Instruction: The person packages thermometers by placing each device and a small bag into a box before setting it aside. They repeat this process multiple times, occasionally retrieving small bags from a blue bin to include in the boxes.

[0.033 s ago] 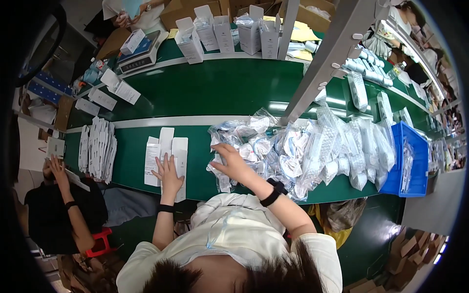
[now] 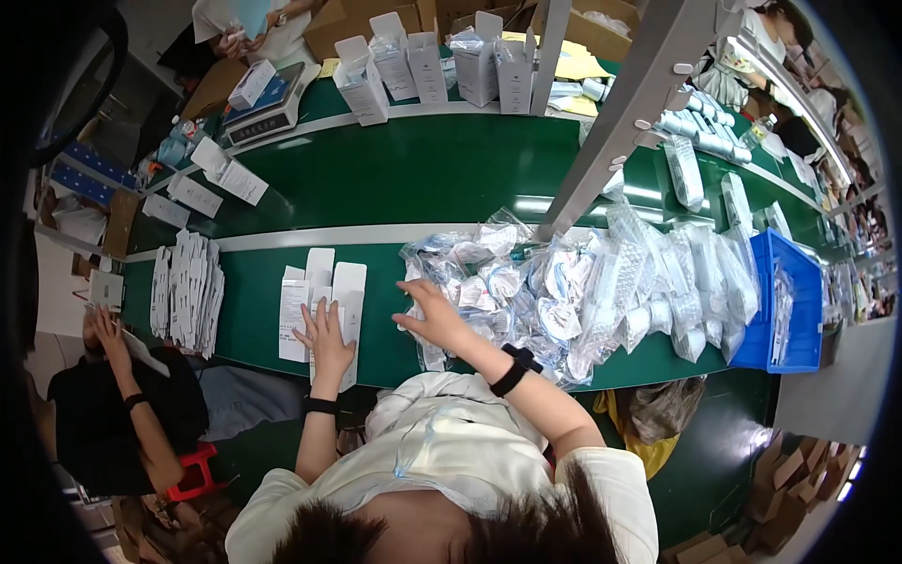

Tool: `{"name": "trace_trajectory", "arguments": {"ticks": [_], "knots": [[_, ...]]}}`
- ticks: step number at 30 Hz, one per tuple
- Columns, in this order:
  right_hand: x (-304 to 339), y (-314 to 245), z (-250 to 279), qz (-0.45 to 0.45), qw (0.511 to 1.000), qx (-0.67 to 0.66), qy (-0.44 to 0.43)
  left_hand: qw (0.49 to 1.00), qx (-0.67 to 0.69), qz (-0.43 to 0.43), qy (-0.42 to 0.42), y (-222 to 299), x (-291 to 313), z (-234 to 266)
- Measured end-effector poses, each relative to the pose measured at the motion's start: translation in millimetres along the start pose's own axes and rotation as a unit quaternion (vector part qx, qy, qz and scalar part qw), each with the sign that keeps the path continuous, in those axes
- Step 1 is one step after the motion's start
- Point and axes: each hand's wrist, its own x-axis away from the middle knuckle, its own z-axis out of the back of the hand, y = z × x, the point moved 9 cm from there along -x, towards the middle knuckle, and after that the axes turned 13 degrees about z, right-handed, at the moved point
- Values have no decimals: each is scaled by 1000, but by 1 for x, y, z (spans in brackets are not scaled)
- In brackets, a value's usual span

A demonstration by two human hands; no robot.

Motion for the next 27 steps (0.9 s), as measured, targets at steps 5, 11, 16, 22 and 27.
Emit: {"name": "trace_trajectory", "arguments": {"ticks": [5,11,16,22,27], "knots": [[-9,39,-50,-24,992,-107,60,958,233,-147,78,52,11,80],[-2,-22,-4,25,933,-343,104,732,645,-181,-126,75,-11,116],[44,-7,144,-2,992,-67,107,688,620,-250,-284,118,-17,106],[60,62,399,-155,843,260,445,783,558,-237,-142,124,-46,116],[-57,186,418,-30,798,555,233,803,523,-252,-134,154,-59,112]]}}
